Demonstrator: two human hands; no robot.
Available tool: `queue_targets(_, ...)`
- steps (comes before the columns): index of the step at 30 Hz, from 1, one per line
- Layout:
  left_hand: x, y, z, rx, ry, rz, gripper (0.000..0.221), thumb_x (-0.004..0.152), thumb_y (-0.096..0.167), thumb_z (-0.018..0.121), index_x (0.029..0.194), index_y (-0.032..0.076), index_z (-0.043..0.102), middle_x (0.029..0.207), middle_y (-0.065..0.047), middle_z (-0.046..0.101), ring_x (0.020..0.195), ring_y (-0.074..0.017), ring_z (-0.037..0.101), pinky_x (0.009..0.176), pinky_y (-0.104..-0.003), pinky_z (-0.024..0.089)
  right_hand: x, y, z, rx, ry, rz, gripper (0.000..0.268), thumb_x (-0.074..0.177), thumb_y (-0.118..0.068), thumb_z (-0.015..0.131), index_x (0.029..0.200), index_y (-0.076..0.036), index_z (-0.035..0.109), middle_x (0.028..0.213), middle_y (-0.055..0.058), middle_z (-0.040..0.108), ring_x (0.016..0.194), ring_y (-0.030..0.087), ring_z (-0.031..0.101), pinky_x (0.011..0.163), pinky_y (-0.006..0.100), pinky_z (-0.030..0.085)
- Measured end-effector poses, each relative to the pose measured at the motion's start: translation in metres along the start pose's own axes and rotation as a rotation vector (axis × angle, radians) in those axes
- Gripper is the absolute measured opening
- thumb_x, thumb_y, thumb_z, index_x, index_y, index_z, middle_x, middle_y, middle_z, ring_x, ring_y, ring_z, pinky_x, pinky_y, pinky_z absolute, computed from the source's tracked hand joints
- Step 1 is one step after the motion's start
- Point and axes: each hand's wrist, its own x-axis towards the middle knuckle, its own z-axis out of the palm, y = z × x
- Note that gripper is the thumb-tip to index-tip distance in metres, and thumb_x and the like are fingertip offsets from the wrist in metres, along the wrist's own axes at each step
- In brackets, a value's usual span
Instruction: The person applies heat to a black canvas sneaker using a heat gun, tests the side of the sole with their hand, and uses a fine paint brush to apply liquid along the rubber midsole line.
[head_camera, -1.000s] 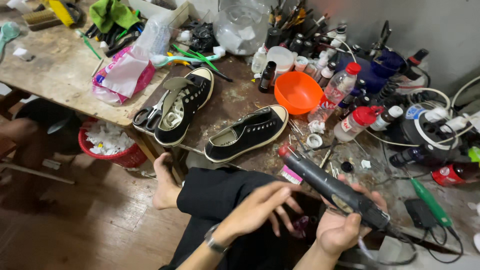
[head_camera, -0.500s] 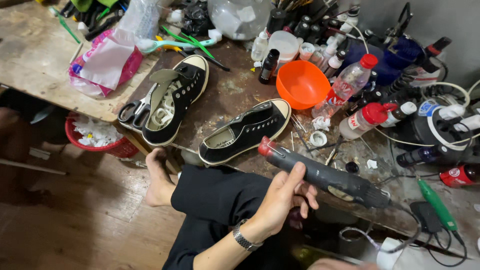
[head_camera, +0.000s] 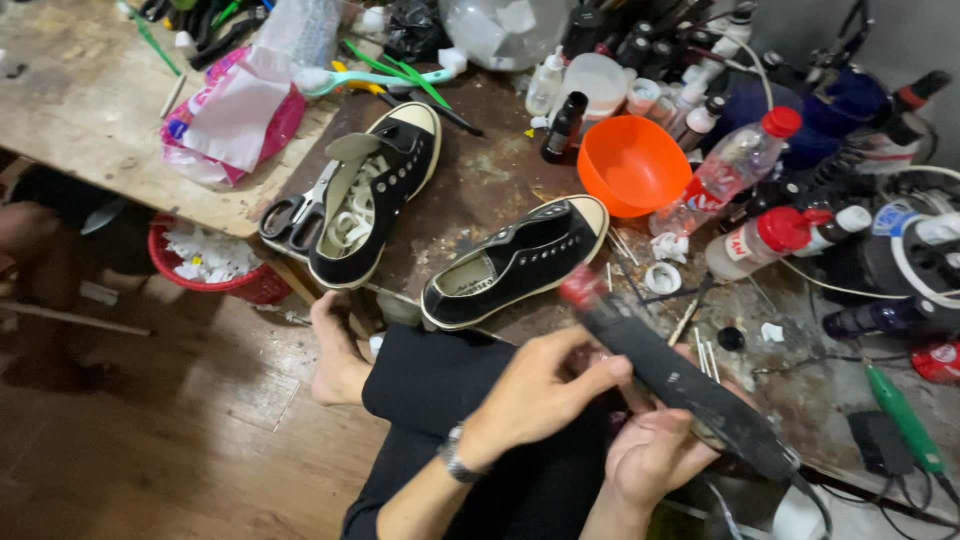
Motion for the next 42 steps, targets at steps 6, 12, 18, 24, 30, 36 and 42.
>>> queue_targets(6,-0.025,0.000,-0.063,0.031,0.153,0.009,0.017,0.082,0.027,0.068,0.095,0.017,0.066,0.073,0.006,0.060,0.058,-0.0028,0.050,0.054,-0.018,0.041,0.004,0.033,-0.022,-0.022,0.210,0.005,0.058,0.094,-0.041,0.045,0.141,-0.010,0.033,0.139,0.022,0.045,0.123,0.035,0.053,0.080,0.040,0.059)
queue_targets(12,-0.045,0.028,-0.079,-0.045,0.278,0.281,0.015,0.078,0.014,0.072,0.090,0.008,0.065,0.071,-0.001,0.062,0.060,-0.0076,0.057,0.055,-0.019,0.048,-0.001,0.036,-0.021,-0.070,0.231,-0.076,0.060,0.092,-0.033,0.053,0.141,-0.007,0.028,0.130,0.025,0.045,0.113,0.035,0.057,0.071,0.037,0.061)
queue_targets(18,-0.057,0.054,-0.068,-0.124,0.134,0.654,0.016,0.078,0.021,0.072,0.081,0.008,0.064,0.076,-0.003,0.071,0.059,-0.0119,0.062,0.058,-0.022,0.050,0.000,0.041,-0.024,-0.005,0.322,-0.077,0.060,0.091,-0.026,0.048,0.145,-0.009,0.026,0.134,0.023,0.045,0.116,0.035,0.056,0.069,0.037,0.063)
queue_targets(24,-0.053,0.088,-0.073,-0.239,-0.476,0.801,0.048,0.107,0.015,0.020,0.094,-0.017,0.053,0.104,-0.022,0.056,0.093,-0.0368,0.063,0.076,-0.040,0.052,-0.003,0.039,-0.020,-0.022,0.376,-0.092,0.059,0.091,-0.029,0.050,0.141,-0.008,0.027,0.133,0.029,0.047,0.123,0.037,0.056,0.065,0.033,0.065)
queue_targets(30,-0.065,0.072,-0.052,-0.304,-0.559,0.570,0.042,0.104,0.017,0.018,0.101,-0.015,0.045,0.107,-0.017,0.050,0.097,-0.0278,0.058,0.099,-0.031,0.045,-0.005,0.028,-0.019,-0.088,0.180,-0.139,0.027,0.100,-0.027,0.041,0.123,-0.014,0.038,0.123,0.018,0.052,0.095,0.027,0.065,0.074,0.035,0.065)
queue_targets(36,-0.072,0.055,-0.036,-0.367,-0.543,0.445,0.033,0.103,0.016,0.020,0.111,-0.011,0.036,0.116,-0.013,0.044,0.105,-0.0215,0.051,0.101,-0.027,0.040,-0.003,0.031,-0.021,-0.084,0.153,-0.146,0.027,0.100,-0.029,0.041,0.122,-0.015,0.039,0.123,0.020,0.053,0.095,0.029,0.065,0.074,0.036,0.065)
queue_targets(42,-0.073,0.041,-0.005,-0.431,-0.524,0.308,0.029,0.103,0.015,0.022,0.121,-0.007,0.028,0.125,-0.008,0.038,0.113,-0.0152,0.044,0.103,-0.023,0.034,-0.004,0.025,-0.013,-0.093,0.201,-0.084,0.030,0.099,-0.032,0.041,0.121,-0.013,0.044,0.122,0.016,0.055,0.096,0.023,0.065,0.072,0.029,0.065)
